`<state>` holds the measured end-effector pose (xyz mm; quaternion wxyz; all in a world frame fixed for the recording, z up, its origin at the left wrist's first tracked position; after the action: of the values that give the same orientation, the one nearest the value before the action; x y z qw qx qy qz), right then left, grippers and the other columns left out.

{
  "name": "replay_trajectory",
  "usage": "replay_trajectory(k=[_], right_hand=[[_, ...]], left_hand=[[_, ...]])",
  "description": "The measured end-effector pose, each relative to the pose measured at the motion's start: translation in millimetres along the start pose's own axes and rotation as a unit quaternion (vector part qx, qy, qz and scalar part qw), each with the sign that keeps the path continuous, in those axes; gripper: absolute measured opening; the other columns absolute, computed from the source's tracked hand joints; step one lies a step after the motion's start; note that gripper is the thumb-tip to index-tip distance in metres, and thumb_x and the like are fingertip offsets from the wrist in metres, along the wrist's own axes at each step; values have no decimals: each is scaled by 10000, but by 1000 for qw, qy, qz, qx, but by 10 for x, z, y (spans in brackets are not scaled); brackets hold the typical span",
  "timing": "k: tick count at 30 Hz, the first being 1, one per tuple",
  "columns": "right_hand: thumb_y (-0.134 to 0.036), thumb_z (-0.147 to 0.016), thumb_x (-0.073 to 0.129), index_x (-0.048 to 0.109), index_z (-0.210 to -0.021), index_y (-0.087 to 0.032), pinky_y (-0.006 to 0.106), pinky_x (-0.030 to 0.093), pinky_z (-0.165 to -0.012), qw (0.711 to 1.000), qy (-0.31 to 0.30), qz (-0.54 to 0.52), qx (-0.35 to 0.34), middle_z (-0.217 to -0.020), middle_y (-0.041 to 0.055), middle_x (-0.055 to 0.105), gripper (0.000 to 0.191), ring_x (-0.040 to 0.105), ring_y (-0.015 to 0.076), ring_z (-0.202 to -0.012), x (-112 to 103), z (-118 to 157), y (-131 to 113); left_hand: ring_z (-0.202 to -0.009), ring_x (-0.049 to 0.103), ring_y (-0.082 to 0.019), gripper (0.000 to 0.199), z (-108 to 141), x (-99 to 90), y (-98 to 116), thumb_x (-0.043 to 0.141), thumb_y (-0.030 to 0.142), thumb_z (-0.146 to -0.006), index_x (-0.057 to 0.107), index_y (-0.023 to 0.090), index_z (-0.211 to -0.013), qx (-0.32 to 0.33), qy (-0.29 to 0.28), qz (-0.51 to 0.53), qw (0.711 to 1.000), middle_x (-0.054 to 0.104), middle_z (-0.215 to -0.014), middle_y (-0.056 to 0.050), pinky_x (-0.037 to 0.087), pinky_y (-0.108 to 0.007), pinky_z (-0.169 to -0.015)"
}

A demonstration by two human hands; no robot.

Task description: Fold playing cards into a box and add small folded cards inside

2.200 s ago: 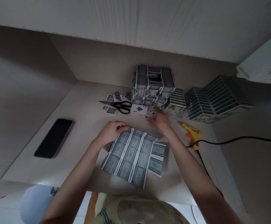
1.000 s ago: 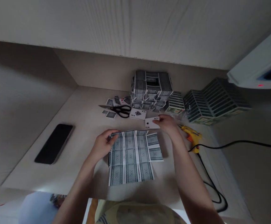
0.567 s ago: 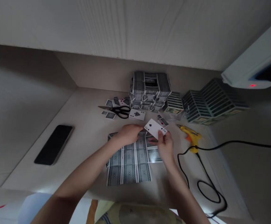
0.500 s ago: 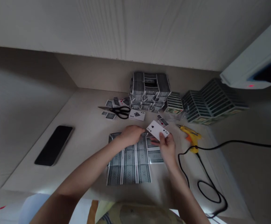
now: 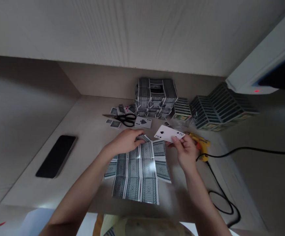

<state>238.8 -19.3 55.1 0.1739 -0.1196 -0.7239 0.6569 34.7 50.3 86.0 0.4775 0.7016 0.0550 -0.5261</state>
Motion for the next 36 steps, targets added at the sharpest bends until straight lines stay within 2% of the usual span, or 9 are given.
replay_trajectory(k=[5,8,10,13,15,23,27,32,36], right_hand=[[-362,-802,553,509,-933,-219,279,531,-525,998,17,-38,-38,-794,9,632,198,614,131,-597,248,95,-281],[-385,-819,517,467,-950,-230,266,520,-498,999,-35,-22,3,-759,0,615,210,601,126,-556,436,147,-225],[-404,-820,506,451,-938,-226,262,511,-493,999,-30,8,11,-696,-18,593,220,574,117,-503,479,147,-105],[-425,-821,493,435,-924,-221,268,510,-516,1000,3,21,2,-733,-5,597,236,580,118,-522,432,115,78],[-419,-827,487,427,-899,-221,261,498,-520,999,-6,40,-9,-672,-22,583,218,576,118,-517,397,102,143],[-389,-842,470,418,-817,-234,219,372,-407,992,-26,119,-42,-569,-56,506,166,453,98,-420,349,115,169],[-347,-841,463,476,-832,-223,228,405,-490,977,-48,193,-79,-575,-44,512,125,498,117,-505,313,70,166],[-313,-836,457,562,-827,-209,252,454,-667,948,-75,271,-152,-775,15,639,147,584,148,-725,261,-19,-6],[-296,-840,453,611,-829,-219,261,463,-695,929,-122,308,-165,-808,21,669,176,606,159,-749,269,-75,-101]], left_hand=[[-797,616,-237,231,-18,14,-149,569,328,-756,646,211,-940,-56,31,-73,995,678,-861,-65,428,-319,-688],[-784,619,-253,240,-38,17,-198,572,326,-750,656,212,-942,-75,40,-115,990,680,-844,-78,428,-331,-669],[-780,620,-252,255,-39,-3,-218,583,319,-737,658,214,-958,-82,44,-117,989,683,-846,-77,430,-328,-662],[-798,620,-246,280,-21,-50,-229,598,318,-725,656,220,-981,-76,50,-70,993,686,-890,-66,439,-320,-667],[-823,619,-244,284,-8,-78,-219,611,323,-714,661,220,-974,-66,53,-22,996,685,-924,-58,447,-316,-683],[-774,624,-225,278,-22,-74,-194,630,344,-696,675,214,-937,-53,53,19,997,692,-863,-40,451,-306,-683],[-820,622,-231,297,-17,-58,-203,617,347,-715,662,216,-977,-50,45,13,998,689,-910,-45,450,-311,-702],[-820,620,-224,274,-33,-40,-175,603,333,-728,661,215,-968,-45,28,11,999,687,-901,-41,444,-295,-682],[-744,616,-219,254,-59,-13,-186,610,340,-721,665,207,-930,-50,34,-11,998,686,-840,-48,427,-293,-631]])
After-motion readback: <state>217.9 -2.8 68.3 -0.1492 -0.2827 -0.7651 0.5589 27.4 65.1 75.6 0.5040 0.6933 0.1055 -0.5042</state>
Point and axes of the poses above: each hand's wrist, its own z-axis away from the middle knuckle, its own x-axis out of the palm, y = z × x, the point moved 4 cm from there along -z, towards the middle knuckle
